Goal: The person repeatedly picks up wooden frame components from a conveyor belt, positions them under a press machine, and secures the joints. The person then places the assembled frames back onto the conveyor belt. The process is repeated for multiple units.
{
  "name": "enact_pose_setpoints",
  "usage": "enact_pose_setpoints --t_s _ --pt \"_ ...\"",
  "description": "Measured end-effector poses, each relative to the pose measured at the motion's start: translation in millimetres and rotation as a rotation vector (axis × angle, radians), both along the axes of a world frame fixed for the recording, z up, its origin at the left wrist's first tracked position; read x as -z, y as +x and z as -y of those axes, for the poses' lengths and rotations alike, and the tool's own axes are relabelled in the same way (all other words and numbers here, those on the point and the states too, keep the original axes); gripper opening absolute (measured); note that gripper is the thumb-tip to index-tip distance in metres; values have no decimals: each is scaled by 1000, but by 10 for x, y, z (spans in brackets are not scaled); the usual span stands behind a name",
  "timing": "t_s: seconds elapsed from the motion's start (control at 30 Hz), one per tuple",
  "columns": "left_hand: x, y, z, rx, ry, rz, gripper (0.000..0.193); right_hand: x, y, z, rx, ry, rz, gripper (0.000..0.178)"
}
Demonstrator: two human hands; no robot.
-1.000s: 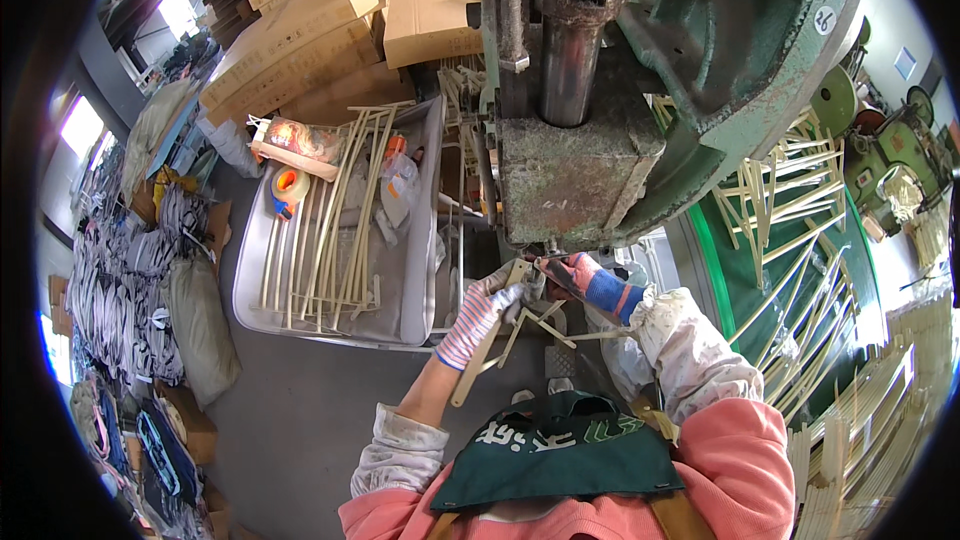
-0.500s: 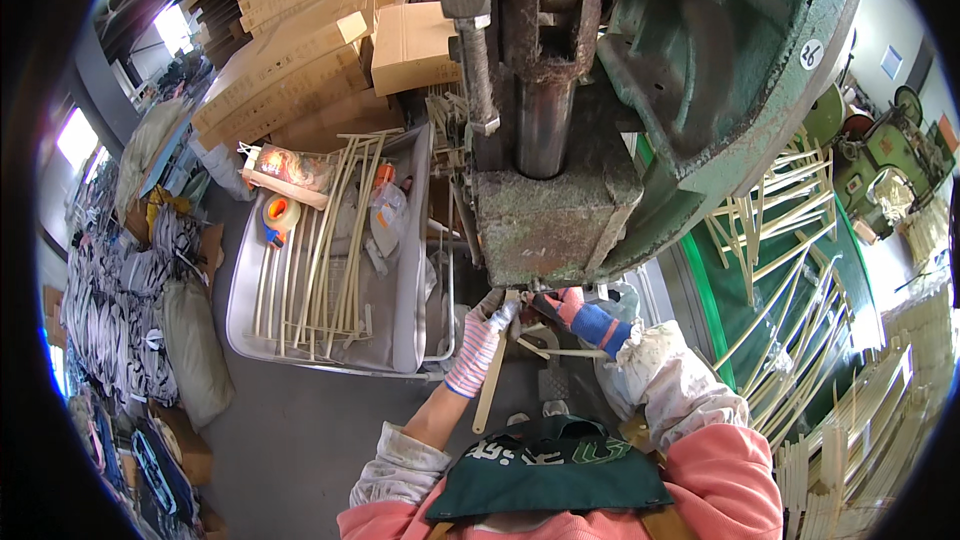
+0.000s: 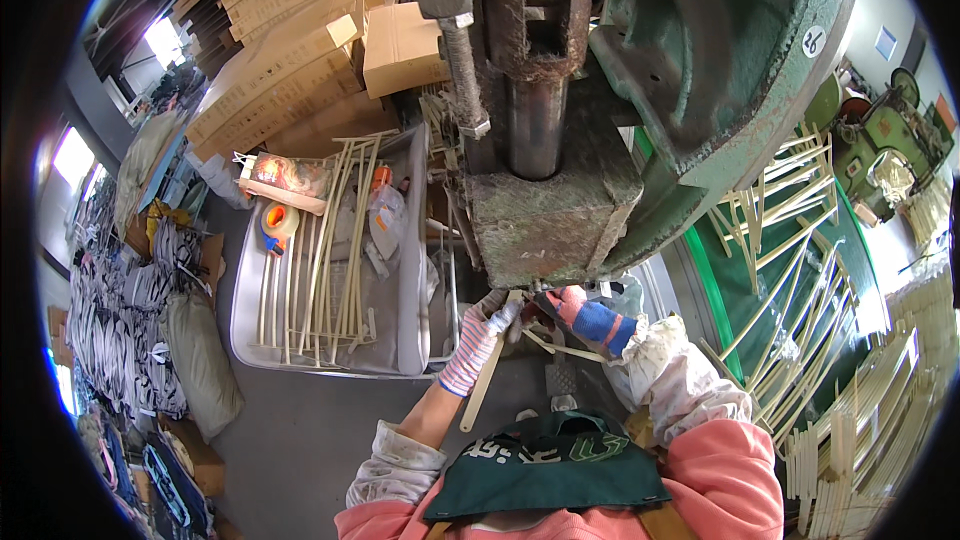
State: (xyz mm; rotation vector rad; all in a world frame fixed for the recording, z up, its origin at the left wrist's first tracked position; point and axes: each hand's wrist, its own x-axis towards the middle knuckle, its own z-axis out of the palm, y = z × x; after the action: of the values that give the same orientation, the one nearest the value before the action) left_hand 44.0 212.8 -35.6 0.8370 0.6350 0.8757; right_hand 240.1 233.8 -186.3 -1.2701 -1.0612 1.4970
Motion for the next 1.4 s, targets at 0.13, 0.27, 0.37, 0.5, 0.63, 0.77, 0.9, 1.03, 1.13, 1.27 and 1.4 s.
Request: enact_pose_setpoints --t_s 0.13,0.27,0.37,0.5,0.63,0.77,0.9,1.03,1.13,1.27,1.4 --pt "-19 -50 -60 76 49 -83 23 245 -146 -67 37 109 52 25" --pt "-64 -28 -49 80 43 -29 20 78 -146 -12 -2 64 67 27" --pt "-109 -29 -42 78 48 -38 18 -319 -47 117 -45 -12 69 27" --pt "-163 -102 -110 146 139 -130 25 -777 -69 263 -66 11 45 28" --pt "-237 -118 -220 132 399 -416 17 -987 -220 338 62 109 245 26" --pt "-352 -48 -176 142 358 -519 15 -1070 -257 334 272 614 272 24" --pt "-380 15 83 40 323 -521 17 -976 -75 324 28 -1 283 22" --pt "-202 74 280 121 382 -626 23 -537 50 229 9 311 546 24" --pt "-26 124 321 197 495 -771 30 -137 98 77 38 487 649 28" --pt "100 126 389 198 465 -782 31 -34 418 -50 -274 479 1231 31" --pt "139 71 500 171 236 -703 30 -609 684 -9 -443 178 706 37"
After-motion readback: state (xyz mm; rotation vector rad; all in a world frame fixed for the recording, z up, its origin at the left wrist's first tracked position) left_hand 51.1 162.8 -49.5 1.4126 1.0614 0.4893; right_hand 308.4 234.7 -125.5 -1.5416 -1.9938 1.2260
